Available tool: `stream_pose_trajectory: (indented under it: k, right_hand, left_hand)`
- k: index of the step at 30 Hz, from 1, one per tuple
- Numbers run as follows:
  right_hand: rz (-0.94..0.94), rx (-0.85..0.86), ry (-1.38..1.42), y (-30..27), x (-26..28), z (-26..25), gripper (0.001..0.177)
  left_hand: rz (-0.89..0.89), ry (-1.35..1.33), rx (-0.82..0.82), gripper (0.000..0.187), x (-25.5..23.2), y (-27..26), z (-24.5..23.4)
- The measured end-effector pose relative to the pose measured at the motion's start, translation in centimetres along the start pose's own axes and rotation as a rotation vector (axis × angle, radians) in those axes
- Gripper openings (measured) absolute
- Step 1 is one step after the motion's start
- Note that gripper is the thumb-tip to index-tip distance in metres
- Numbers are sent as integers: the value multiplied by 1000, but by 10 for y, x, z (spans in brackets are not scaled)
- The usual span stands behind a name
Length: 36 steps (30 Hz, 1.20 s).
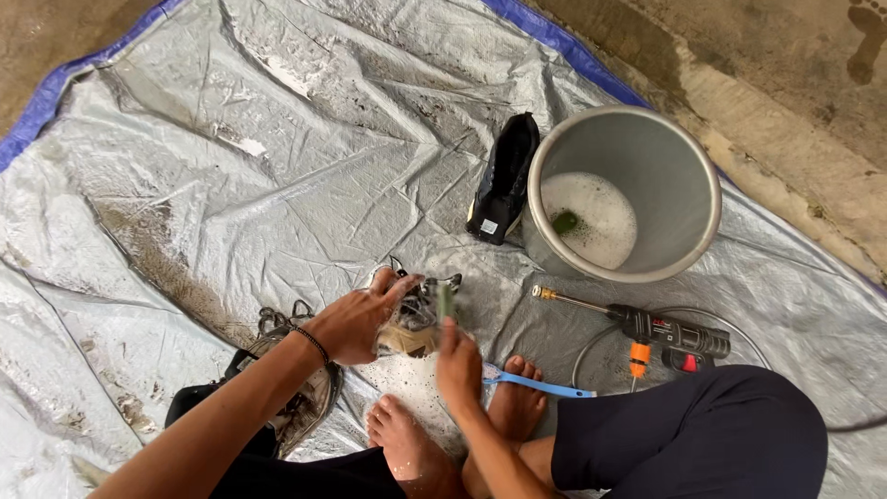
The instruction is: The person scrubs a pair of hiking boots and a pair of sneakers using a green brush and soapy water from a bucket. They clean the soles, sides, and uppers of the shoes, occasionally dipping the brush into the bucket to reload soap.
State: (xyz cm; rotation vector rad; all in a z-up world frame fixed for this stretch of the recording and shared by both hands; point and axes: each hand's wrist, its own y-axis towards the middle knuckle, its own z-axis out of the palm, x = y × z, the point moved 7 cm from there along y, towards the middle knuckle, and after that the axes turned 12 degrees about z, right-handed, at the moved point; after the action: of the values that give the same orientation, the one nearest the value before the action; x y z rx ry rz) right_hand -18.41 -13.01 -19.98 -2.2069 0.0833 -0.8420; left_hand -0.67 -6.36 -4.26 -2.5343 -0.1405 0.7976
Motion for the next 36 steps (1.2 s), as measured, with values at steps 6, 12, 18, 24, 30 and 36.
stream_pose_trajectory:
  k: [6,12,18,24,30,36]
  right_hand:
    - [-505,10,-60,-55,48,8,47]
    - [-245,-96,-3,-25,40,-27,72]
    - [-493,-83,-123,-62,87,-27,67]
    - [-265,-178,-278,-47,85,-80,64]
    - [-257,-134,-218,-13,68,-93,71]
    - [-312,-6,-132,-27,69,-69,73]
  left_hand:
    - [49,11,-47,139,14,4,12]
    - [55,-29,31,86,45,1,36]
    - [148,130,-21,56,24,13,21]
    - [271,-1,-198,92,6,18,12]
    - [278,-66,-211,126,-20,16,-10]
    - [192,48,-110,109,29,33,30]
